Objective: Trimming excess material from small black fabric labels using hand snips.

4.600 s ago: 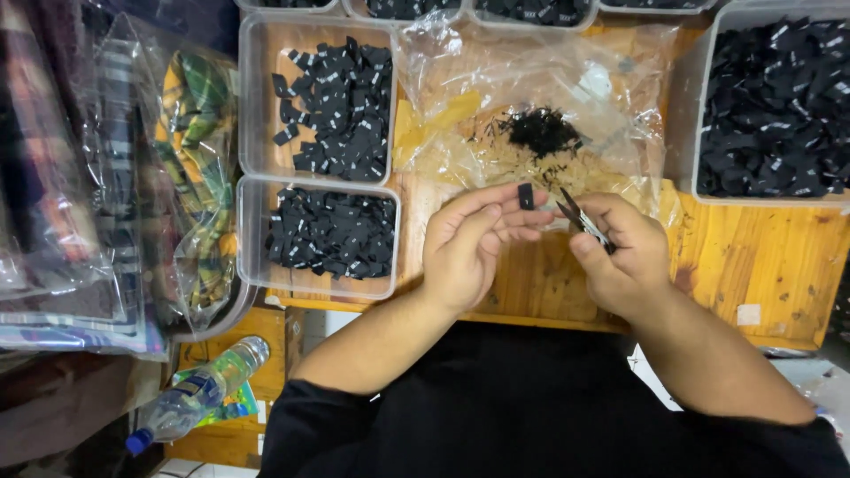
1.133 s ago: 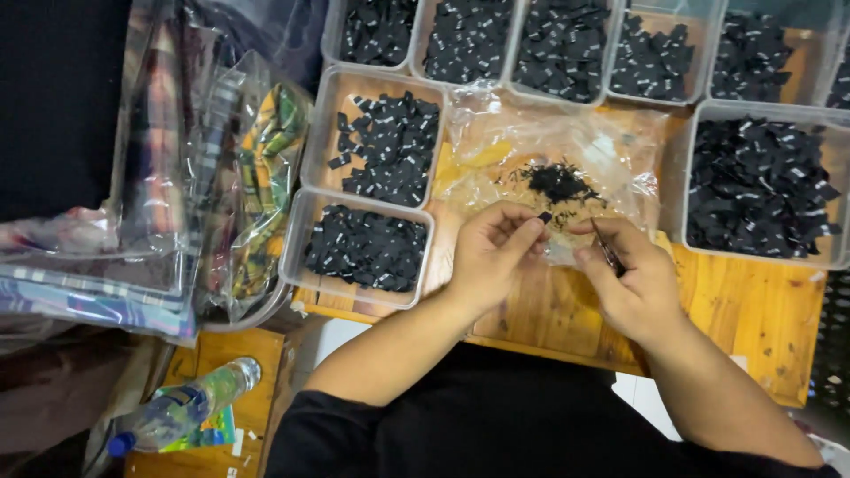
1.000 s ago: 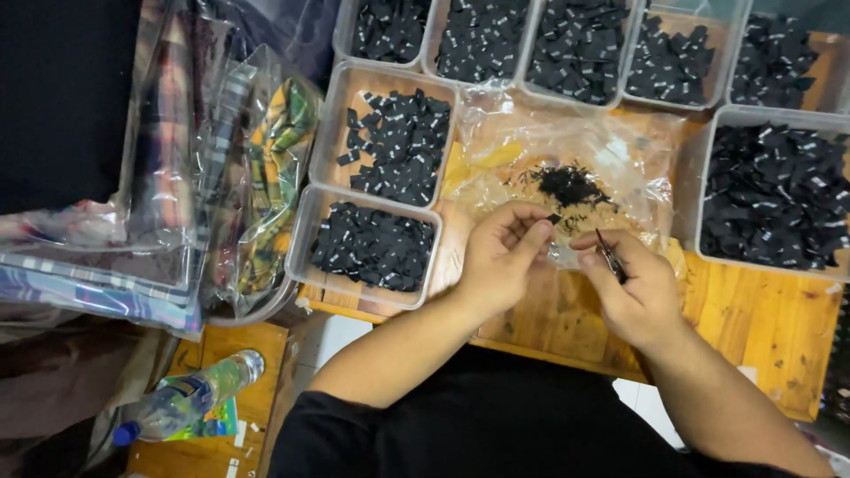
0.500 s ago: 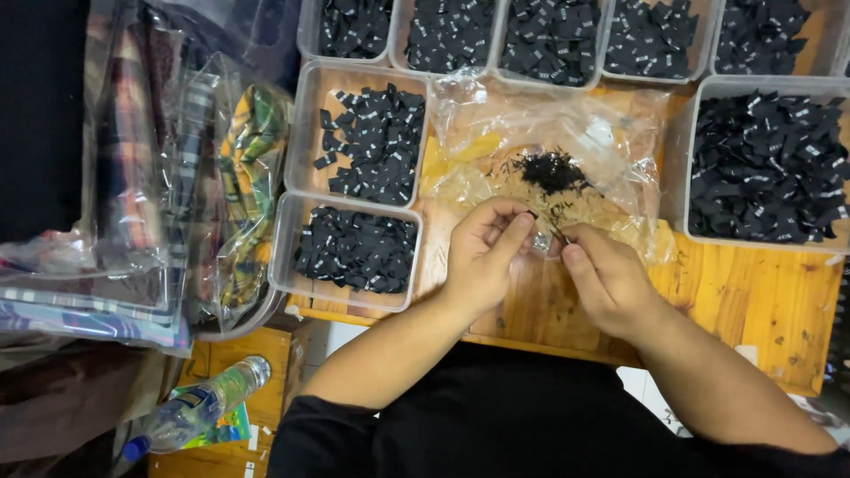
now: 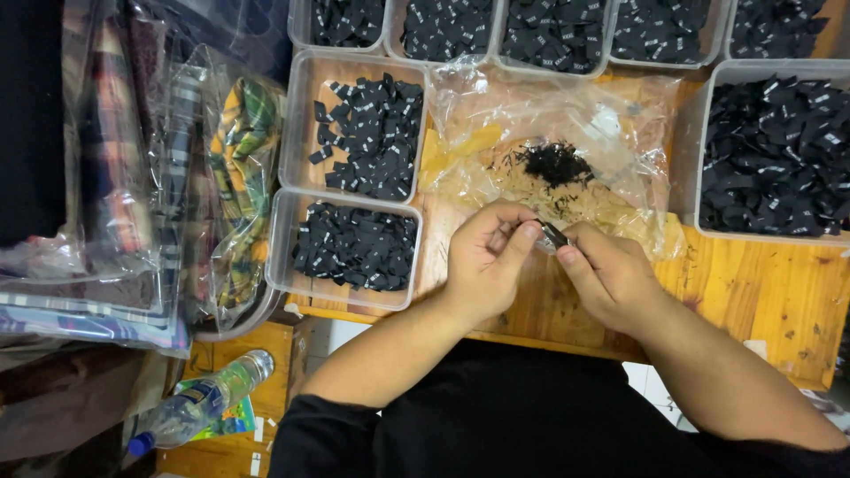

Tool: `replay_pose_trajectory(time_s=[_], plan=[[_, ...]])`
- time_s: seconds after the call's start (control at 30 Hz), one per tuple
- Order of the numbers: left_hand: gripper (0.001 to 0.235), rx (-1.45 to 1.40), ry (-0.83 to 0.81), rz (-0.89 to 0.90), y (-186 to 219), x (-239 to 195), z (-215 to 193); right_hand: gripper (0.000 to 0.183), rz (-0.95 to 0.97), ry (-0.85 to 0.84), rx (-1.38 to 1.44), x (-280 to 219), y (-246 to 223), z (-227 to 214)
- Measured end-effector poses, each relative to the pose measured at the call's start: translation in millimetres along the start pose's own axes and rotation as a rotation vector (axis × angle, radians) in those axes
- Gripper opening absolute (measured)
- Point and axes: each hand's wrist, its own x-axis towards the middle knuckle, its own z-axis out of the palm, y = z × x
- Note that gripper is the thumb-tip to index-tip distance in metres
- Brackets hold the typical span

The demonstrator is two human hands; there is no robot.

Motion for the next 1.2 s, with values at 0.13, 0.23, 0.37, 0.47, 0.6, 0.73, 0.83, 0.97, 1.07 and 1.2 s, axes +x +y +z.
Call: replay_pose_trajectory(time_s=[0.13, 0.23, 0.37, 0.47, 0.6, 0.73, 0.83, 0.97, 1.07, 1.2], plan=[[0.006, 0.028, -0.015, 0.028, 2.8, 0.4, 1.6, 0.023, -0.052, 0.026, 0.038, 3.9, -12.1, -1.9], [0.005, 0.060, -0.026, 0.054, 4.2, 1.2, 0.9, 0.021, -0.101, 0.041, 0.025, 4.6, -13.1, -2.1], [0.004, 0.061, -0.048, 0.096, 0.4, -1.0, 0.3, 0.023, -0.151, 0.047, 0.068, 6.0, -11.9, -2.8], [0.004, 0.043, -0.057, 0.097, -1.7, -2.2, 0.3, 0.024, -0.165, 0.047, 0.084, 6.8, -13.5, -4.3], [0.006, 0.027, -0.065, 0.085, -3.6, -4.8, 1.2, 0.023, -0.177, 0.043, 0.101, 6.3, -16.4, -5.0], [0.006, 0.026, -0.066, 0.086, -5.4, -5.2, -0.2, 0.024, -0.167, 0.035, 0.118, 7.6, -19.2, -5.6], [0.007, 0.030, -0.069, 0.091, -7.3, -6.3, -1.6, 0.025, -0.158, 0.023, 0.128, 7.0, -17.8, -5.2], [0.007, 0.023, -0.058, 0.078, -4.0, -5.9, 0.7, 0.024, -0.175, 0.028, 0.122, 7.2, -17.9, -5.4], [0.007, 0.024, -0.047, 0.069, -2.1, -5.5, 1.5, 0.024, -0.177, 0.034, 0.130, 8.0, -15.7, -5.2], [0.007, 0.019, -0.042, 0.057, -3.1, -5.5, 1.0, 0.025, -0.184, 0.040, 0.122, 10.4, -20.1, -6.8]])
